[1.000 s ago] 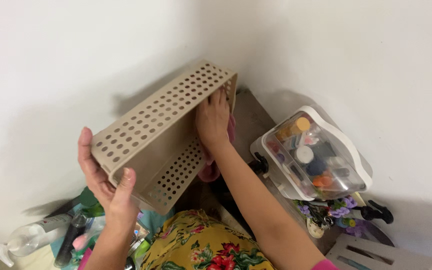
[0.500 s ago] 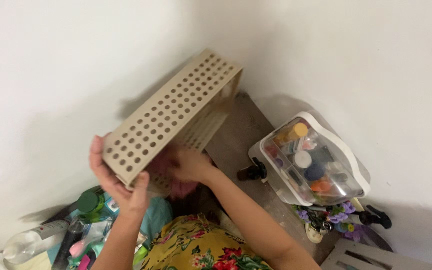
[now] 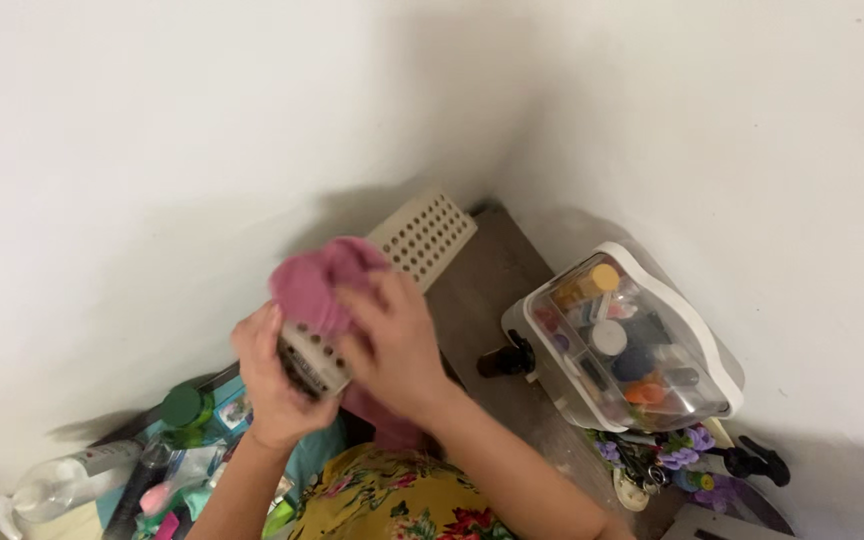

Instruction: The person cleans a beige plastic basket with a pink cloth, then removes various cosmetic items from a clear plastic organizer and places them on a nearby surface. The person continues to wipe the organizer and surrounding area with the cloth.

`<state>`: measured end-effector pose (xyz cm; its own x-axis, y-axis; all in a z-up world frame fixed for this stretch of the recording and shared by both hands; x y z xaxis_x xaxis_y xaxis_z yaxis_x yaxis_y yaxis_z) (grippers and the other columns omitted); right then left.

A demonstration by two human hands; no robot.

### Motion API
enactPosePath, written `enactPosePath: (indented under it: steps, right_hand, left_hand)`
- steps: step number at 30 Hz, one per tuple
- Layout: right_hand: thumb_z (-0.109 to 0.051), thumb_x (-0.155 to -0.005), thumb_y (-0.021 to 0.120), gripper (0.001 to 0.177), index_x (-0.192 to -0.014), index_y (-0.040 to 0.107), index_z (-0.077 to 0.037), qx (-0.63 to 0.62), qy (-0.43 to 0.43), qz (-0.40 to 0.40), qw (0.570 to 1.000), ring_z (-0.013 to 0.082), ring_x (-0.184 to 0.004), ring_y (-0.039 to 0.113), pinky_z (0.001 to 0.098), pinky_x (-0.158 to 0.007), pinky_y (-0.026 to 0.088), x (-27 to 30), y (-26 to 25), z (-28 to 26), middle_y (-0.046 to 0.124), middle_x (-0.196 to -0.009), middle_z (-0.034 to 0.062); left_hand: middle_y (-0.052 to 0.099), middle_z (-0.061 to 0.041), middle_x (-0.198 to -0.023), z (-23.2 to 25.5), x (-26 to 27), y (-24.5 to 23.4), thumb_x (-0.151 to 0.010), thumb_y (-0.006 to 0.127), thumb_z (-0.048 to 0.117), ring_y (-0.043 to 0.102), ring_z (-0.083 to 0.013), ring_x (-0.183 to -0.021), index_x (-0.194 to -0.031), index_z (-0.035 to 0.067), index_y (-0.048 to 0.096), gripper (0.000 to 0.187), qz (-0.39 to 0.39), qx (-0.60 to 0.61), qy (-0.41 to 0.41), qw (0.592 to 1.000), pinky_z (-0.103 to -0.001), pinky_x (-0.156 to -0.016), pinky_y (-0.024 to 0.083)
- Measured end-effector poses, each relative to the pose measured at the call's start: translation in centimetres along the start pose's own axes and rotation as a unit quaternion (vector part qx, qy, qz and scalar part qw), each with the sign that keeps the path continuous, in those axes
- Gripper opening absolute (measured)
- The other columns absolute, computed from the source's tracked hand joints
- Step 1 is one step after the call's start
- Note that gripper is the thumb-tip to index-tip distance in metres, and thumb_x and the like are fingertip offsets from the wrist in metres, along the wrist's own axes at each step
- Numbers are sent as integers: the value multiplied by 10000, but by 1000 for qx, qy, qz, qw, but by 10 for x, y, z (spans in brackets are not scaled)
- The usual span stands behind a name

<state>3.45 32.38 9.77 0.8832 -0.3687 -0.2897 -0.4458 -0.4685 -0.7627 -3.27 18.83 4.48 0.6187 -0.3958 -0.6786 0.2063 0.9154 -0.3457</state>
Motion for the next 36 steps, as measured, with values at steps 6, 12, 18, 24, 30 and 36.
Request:
enactPosePath:
  steps: [6,12,18,24,30,36]
  right_hand:
    - [-123,-889,662,210,-1089,660,-57,141,173,67,973,351,-1208,552,496,-966,507,-58,-27,135,557,-1288,188]
    - [-85,-839,650,268,-1103,698,-88,93,53,36,994,316,-1193,566,495,-1033,470,-30,8,76,619,-1245,127]
    - [-155,-924,679,241,-1158,702,-108,57,18,-44,997,298,-1272,578,499,-1071,451,-26,22,94,656,-1346,86]
    - [-172,-879,620,336,-1191,707,-80,192,228,26,954,426,-1126,606,506,-1016,488,-31,-19,278,639,-1200,243]
    - [-158,-890,585,479,-1332,589,25,-540,307,39,783,293,-1098,645,416,-986,525,-24,-8,273,692,-1189,128]
    - [-248,-831,738,610,-1361,517,-43,-323,241,-182,897,228,-1125,632,358,-956,512,-18,-5,185,670,-1224,84]
  left_hand:
    - [607,-208,-1294,18,9,-23,-535,769,279,539,-311,-1072,-1494,122,307,1076,9,23,68,997,-472,-915,352]
    - [571,-224,-1379,11,11,-13,-715,761,276,549,-365,-1170,-1563,109,276,991,-36,3,44,998,-536,-1020,370]
    - [538,-257,-1339,2,19,-5,-621,749,311,527,-388,-1138,-1516,100,292,1026,-51,26,78,995,-538,-986,369]
    - [557,-173,-1284,-24,47,-31,-597,708,276,516,-292,-1188,-1447,173,392,912,-20,18,-94,995,-434,-1045,418]
    - [471,-141,-1444,-93,92,-51,-900,746,349,468,-279,-1364,-1713,84,291,969,156,277,-383,867,-406,-1189,371]
    - [494,-134,-1455,-128,117,-29,-747,817,418,526,-289,-1297,-1644,145,287,1077,156,397,-520,740,-448,-1055,473]
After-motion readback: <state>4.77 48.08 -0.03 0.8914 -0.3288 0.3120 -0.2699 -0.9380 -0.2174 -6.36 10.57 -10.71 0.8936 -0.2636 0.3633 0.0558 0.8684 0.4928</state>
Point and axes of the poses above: each hand's wrist, its own x-axis away from the middle knuckle, its own y-axis out of the palm, z = x × y, the point moved 6 cm from there along -x, towards the middle knuckle
